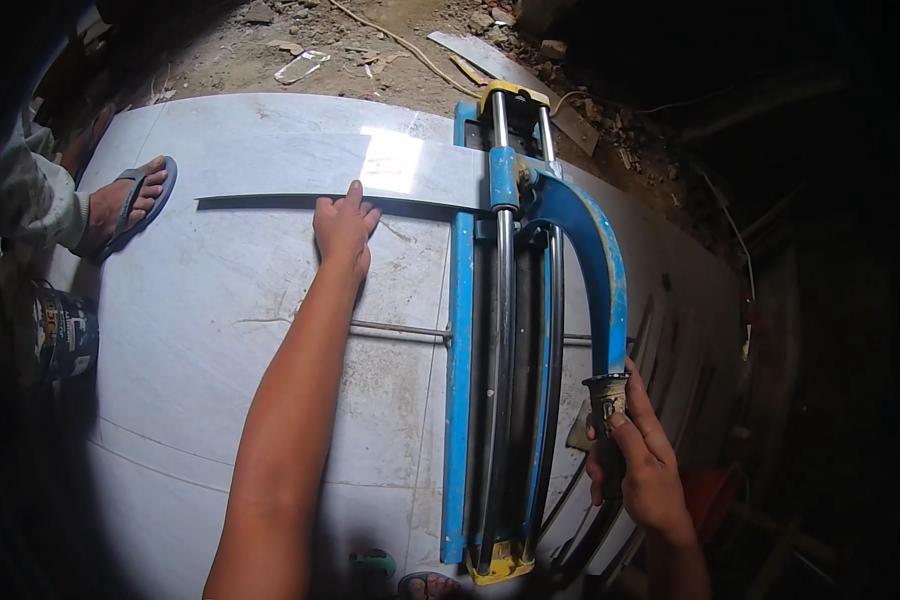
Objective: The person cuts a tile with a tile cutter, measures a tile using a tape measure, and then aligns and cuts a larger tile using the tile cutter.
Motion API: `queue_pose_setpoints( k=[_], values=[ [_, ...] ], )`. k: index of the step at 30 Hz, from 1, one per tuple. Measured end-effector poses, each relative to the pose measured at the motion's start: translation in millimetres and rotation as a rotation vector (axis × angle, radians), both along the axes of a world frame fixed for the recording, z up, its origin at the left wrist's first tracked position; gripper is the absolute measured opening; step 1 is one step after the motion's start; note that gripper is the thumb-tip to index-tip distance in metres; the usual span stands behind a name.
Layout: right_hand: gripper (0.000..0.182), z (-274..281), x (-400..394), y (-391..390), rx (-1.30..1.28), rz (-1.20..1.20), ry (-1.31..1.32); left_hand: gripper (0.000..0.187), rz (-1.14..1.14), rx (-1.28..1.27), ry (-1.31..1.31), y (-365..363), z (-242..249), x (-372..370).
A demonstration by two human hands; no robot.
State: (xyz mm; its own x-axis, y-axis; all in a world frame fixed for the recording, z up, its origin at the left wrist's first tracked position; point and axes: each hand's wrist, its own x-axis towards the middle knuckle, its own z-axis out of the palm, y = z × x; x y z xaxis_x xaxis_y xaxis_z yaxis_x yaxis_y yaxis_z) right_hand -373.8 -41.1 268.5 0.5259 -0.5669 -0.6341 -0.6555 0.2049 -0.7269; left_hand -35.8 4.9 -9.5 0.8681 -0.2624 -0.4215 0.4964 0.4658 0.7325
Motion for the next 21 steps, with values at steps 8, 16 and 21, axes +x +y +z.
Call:
queue_pose_setpoints(
  k=[8,16,21],
  values=[
    [0.060,-3.1,-0.6,0.4,-0.042,0.042,0.036,0.044,-0.016,0.010,0.007,1.3,5.4,-1.7],
    [0.059,-4.4,1.0,-0.3,-0.077,0.067,0.054,0.042,0.003,0.017,0.015,0.3,7.2,-0.8],
    [0.059,-6.3,24.4,-16.1,-0.115,0.064,0.068,0.046,0.025,0.019,0.008,-2.6,1.6,0.5]
  ],
)
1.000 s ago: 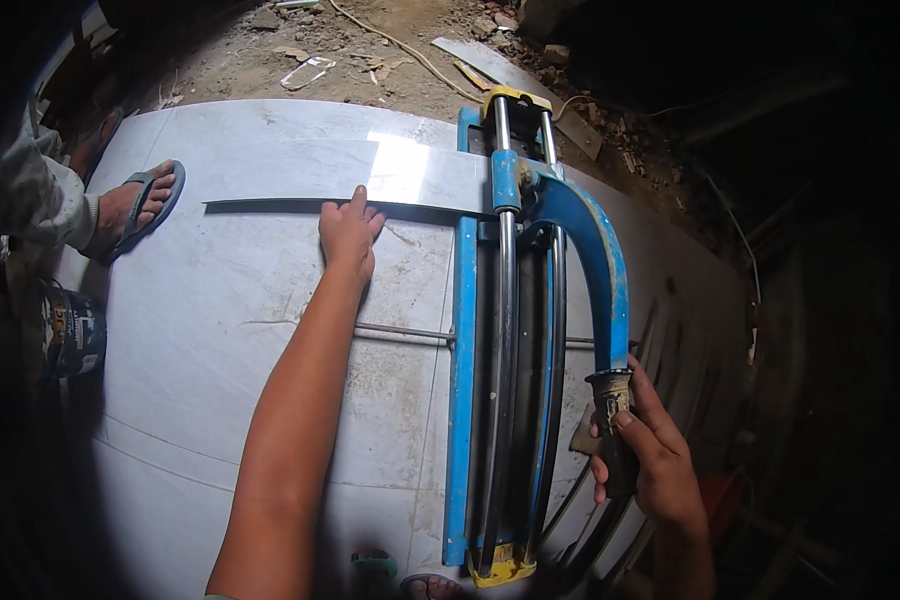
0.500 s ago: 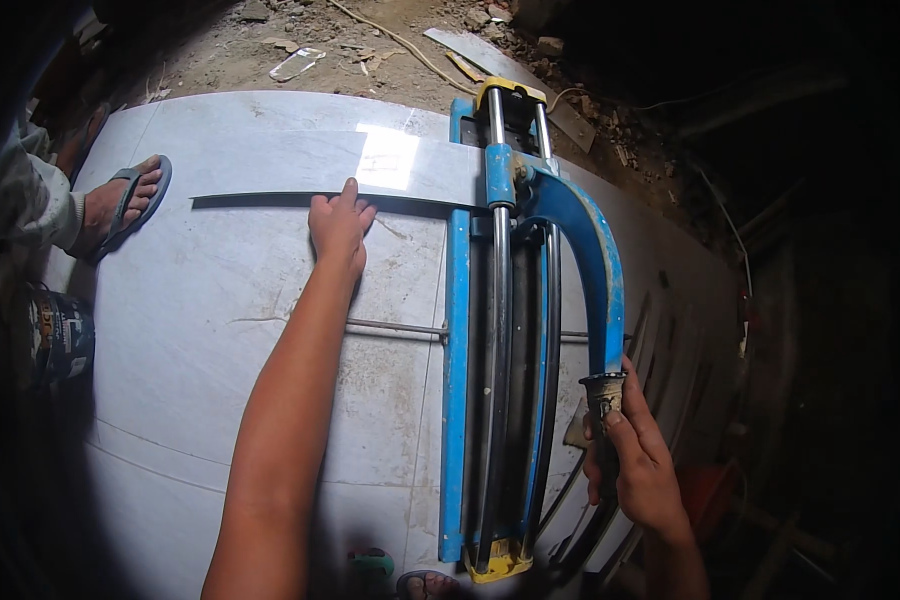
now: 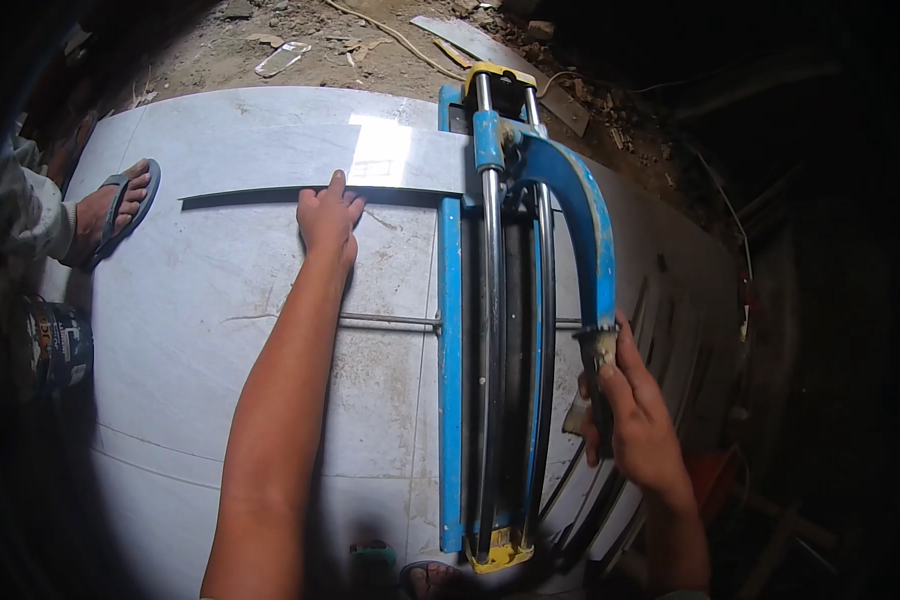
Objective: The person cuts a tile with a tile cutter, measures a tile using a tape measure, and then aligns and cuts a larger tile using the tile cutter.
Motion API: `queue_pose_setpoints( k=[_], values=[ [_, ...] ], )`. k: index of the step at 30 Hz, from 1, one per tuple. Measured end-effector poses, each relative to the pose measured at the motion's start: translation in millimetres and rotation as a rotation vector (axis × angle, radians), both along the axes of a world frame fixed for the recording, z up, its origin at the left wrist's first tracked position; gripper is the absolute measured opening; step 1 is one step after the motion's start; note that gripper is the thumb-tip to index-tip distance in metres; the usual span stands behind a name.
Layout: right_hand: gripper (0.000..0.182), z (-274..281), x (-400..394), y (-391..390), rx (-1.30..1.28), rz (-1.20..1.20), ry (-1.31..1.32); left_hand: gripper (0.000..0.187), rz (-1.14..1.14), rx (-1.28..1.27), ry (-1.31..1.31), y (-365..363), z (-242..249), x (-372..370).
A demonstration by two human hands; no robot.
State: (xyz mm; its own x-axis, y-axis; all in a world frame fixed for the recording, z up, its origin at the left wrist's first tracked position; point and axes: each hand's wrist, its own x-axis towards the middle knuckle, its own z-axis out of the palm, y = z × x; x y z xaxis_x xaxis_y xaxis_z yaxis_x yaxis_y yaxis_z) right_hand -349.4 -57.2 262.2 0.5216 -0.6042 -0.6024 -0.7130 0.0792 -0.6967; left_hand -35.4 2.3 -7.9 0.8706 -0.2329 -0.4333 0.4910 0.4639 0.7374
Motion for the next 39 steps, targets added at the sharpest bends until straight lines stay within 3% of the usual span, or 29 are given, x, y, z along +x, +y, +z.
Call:
queue_pose_setpoints(
  k=[4,8,11,20,33,34,37,38,39],
  values=[
    [0.060,-4.9,36.3,-28.0,-0.115,0.058,0.037,0.048,-0.009,0.011,0.011,0.6,-2.4,1.4],
    [0.068,-67.6,49.3,-32.1,-0.337,0.169,0.167,0.046,-0.040,0.025,-0.019,-4.6,1.9,2.6],
    [0.071,-74.7,54.0,-31.5,-0.298,0.190,0.082,0.046,-0.021,0.016,0.000,4.7,-4.5,-1.7],
    [0.077,5.6,61.2,-58.7,-0.131,0.235,0.083,0.056,-0.032,0.010,0.025,2.5,-12.1,8.1],
    [0.078,22.0,60.7,-83.7,-0.105,0.339,-0.034,0.051,-0.050,0.062,0.005,5.3,-9.7,7.7],
    [0.067,30.7,64.7,-80.8,-0.087,0.223,0.052,0.051,-0.050,0.059,0.003,4.6,-9.2,7.7],
    [0.049,42.3,73.1,-88.1,-0.065,0.296,0.102,0.051,-0.055,0.047,0.001,5.2,-10.0,7.9],
    [0.033,46.9,74.8,-85.5,-0.087,0.310,0.134,0.051,-0.057,0.046,-0.001,5.4,-10.2,8.0],
    [0.032,46.1,74.5,-85.1,-0.110,0.327,0.121,0.051,-0.057,0.043,-0.004,5.0,-10.0,8.4]
  ],
)
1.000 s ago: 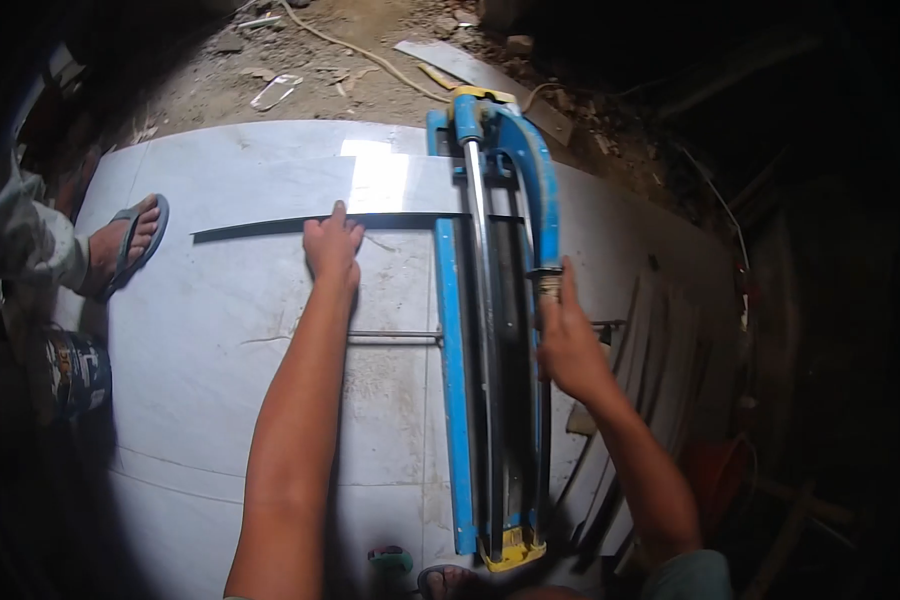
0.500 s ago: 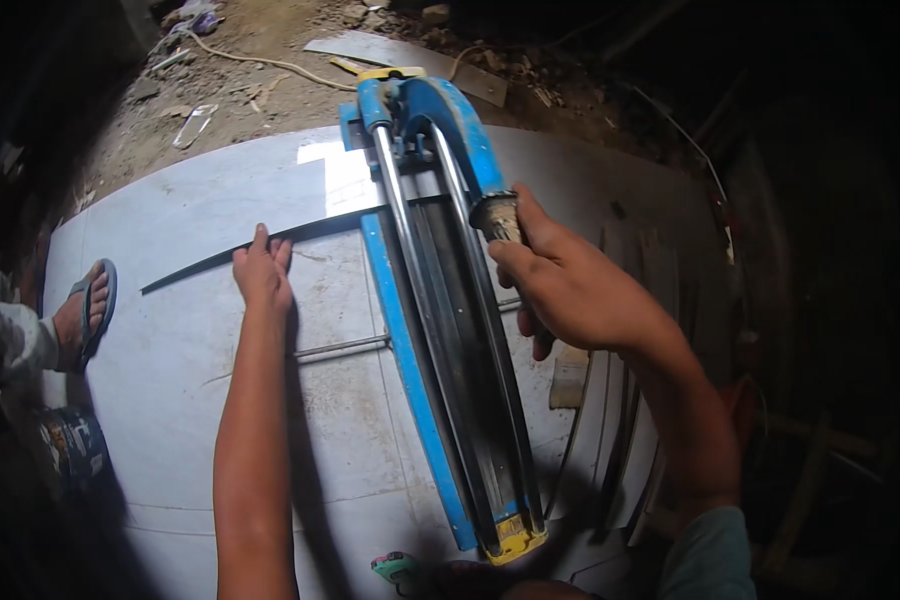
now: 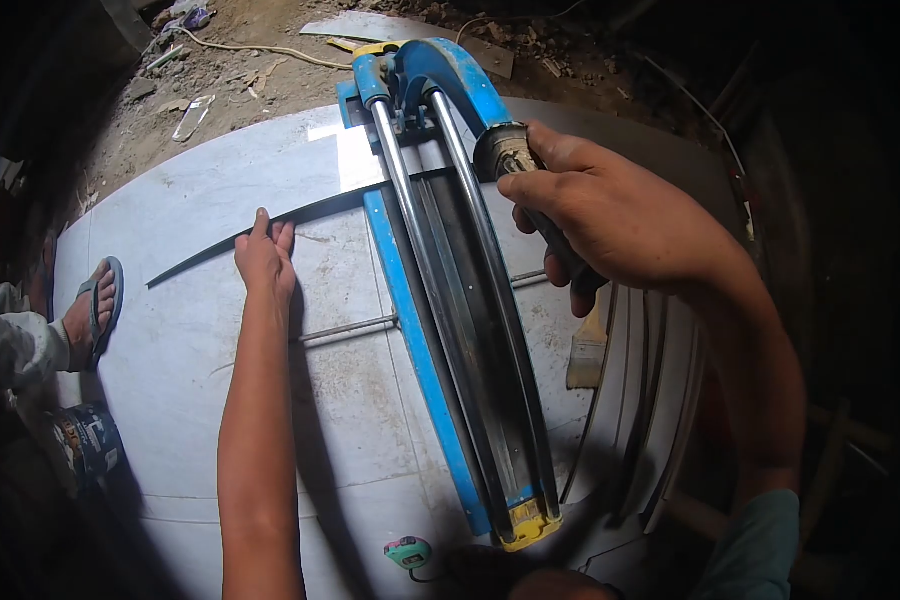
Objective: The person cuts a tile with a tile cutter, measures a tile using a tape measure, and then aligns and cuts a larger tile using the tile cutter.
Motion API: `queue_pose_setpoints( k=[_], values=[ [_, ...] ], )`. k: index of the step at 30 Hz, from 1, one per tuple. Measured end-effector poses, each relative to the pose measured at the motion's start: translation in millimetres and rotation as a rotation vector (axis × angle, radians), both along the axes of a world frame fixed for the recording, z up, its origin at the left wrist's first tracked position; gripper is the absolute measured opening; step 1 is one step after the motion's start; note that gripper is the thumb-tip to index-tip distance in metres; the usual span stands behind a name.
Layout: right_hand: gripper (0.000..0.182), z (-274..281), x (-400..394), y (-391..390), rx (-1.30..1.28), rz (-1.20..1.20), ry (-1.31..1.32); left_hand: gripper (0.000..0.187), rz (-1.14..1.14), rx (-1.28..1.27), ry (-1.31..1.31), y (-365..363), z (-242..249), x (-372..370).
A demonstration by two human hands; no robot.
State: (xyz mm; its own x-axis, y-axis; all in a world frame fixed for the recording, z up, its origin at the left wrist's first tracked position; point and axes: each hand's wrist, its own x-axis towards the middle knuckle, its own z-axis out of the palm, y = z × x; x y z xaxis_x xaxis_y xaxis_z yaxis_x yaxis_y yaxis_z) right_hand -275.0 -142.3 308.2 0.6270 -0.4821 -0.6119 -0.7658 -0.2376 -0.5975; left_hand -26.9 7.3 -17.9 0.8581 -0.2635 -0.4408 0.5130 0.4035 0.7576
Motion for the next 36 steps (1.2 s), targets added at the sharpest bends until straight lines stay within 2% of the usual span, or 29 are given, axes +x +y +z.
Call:
queue_pose_setpoints(
  k=[2,5,6,7,8,11,15,18,24,28,30,33,36],
  values=[
    [0.029,-3.0,-0.7,-0.2,-0.038,0.040,-0.034,0.055,-0.001,-0.002,0.004,-0.7,-0.5,0.4],
    [0.029,0.2,-1.2,-6.1,-0.028,-0.057,-0.027,0.062,-0.007,-0.004,0.003,-0.9,3.0,-0.8],
    [0.029,5.1,2.1,-12.6,0.019,0.033,-0.044,0.064,-0.012,-0.002,0.004,0.5,-0.1,-0.2],
    [0.030,8.2,4.8,-10.0,-0.041,0.041,-0.021,0.069,-0.022,-0.026,0.014,0.8,-2.0,1.9],
    [0.030,9.9,6.9,-8.2,-0.107,0.050,0.002,0.068,-0.019,-0.009,0.013,2.0,-3.4,1.4],
    [0.033,5.0,2.1,-13.6,-0.006,0.056,-0.008,0.063,-0.010,0.007,0.013,-1.5,1.3,-0.1],
    [0.051,-14.4,-6.0,3.1,-0.070,0.006,-0.081,0.056,0.003,0.014,0.008,-1.0,3.0,-1.5],
    [0.052,-17.4,-5.3,5.2,-0.005,-0.088,-0.016,0.054,0.011,0.025,-0.004,-1.3,3.9,-3.1],
    [0.061,-38.8,-15.6,14.3,-0.072,-0.122,-0.096,0.057,0.003,0.008,0.017,-0.7,3.8,-1.1],
    [0.077,-43.2,-16.8,13.1,0.014,-0.094,-0.194,0.057,0.030,0.012,0.040,-2.8,4.7,-0.6],
    [0.077,-39.7,-16.7,10.7,-0.007,-0.066,-0.175,0.054,0.033,-0.010,0.055,-1.9,4.8,-1.4],
    [0.052,-31.4,-14.3,3.7,0.028,-0.054,-0.098,0.049,0.004,-0.008,0.045,-0.7,-10.5,8.5],
    [0.041,-22.3,-10.2,-6.2,0.005,0.030,-0.073,0.047,-0.024,-0.053,0.079,3.2,-16.9,12.9]
  ],
)
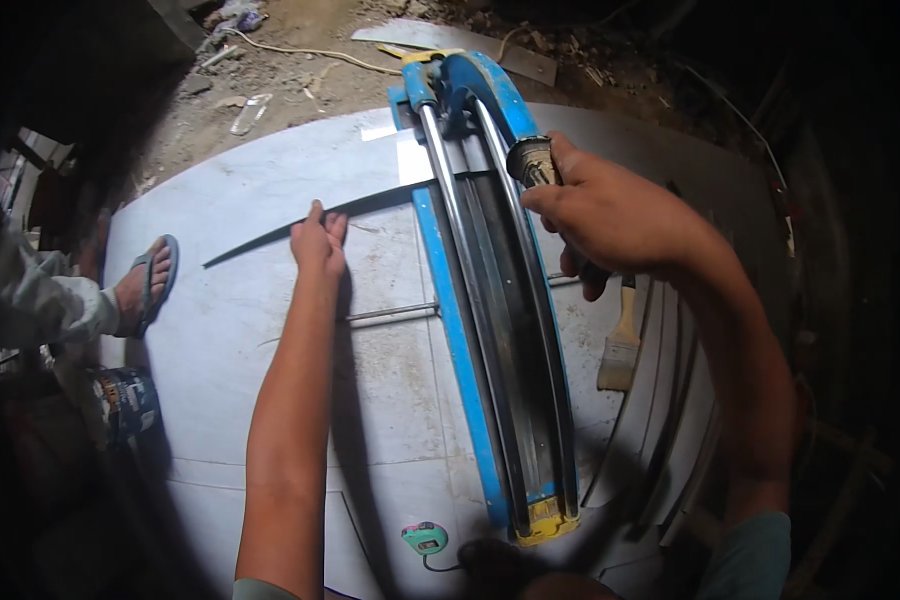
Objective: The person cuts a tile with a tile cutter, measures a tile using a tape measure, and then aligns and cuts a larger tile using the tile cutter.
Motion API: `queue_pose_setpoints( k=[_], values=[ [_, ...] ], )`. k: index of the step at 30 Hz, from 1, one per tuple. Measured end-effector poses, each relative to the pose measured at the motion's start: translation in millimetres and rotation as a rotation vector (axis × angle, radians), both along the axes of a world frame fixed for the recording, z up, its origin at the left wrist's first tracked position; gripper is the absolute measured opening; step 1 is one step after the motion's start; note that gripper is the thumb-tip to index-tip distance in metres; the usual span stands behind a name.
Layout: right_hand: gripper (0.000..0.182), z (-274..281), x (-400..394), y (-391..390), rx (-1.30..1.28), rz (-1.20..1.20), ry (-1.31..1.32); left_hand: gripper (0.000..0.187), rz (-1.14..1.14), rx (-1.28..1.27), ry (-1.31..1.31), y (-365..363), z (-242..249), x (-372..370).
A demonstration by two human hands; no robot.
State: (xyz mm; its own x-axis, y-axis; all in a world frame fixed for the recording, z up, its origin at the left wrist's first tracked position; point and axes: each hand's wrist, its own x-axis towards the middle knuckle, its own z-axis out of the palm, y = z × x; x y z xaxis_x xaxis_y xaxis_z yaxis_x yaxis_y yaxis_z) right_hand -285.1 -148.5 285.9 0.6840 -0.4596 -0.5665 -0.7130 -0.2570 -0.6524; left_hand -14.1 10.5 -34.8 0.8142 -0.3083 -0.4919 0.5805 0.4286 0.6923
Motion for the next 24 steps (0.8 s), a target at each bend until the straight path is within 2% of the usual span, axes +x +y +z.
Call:
queue_pose_setpoints(
  k=[1,5,9,12,16,17,19,21,23,24],
  values=[
    [0.034,5.6,3.8,-3.2,0.031,-0.014,0.015,0.047,0.011,-0.016,0.024,1.4,1.4,-0.6],
    [0.028,25.9,13.4,-11.9,-0.029,0.060,-0.005,0.047,0.059,-0.014,0.073,21.5,12.7,-2.2],
    [0.028,31.8,14.1,-8.9,-0.060,0.079,-0.005,0.041,0.062,-0.009,0.055,53.5,12.3,3.4],
    [0.027,6.3,12.1,-24.6,-0.053,0.113,-0.070,0.034,0.108,-0.060,0.067,82.0,19.5,8.2],
    [0.025,-34.7,-0.1,-33.3,-0.063,0.024,-0.089,0.008,0.225,0.039,0.135,83.4,39.4,-3.8],
    [0.029,-36.9,-3.4,-23.4,0.025,-0.027,-0.144,0.015,0.251,0.097,0.071,83.2,57.4,-9.6],
    [0.038,-38.2,-6.7,-3.1,-0.018,-0.120,-0.180,0.023,0.212,0.033,-0.031,93.1,75.9,-16.0],
    [0.037,-41.3,-2.8,-5.5,-0.004,-0.106,-0.216,0.025,0.200,-0.001,-0.041,103.7,96.4,-9.3],
    [0.036,-52.8,-3.1,-16.0,0.006,-0.114,-0.188,0.027,0.231,-0.015,0.008,100.8,94.3,-15.7],
    [0.035,-40.4,-3.1,-7.3,0.004,-0.110,-0.177,0.028,0.240,-0.022,0.018,100.9,94.0,-16.9]
  ],
)
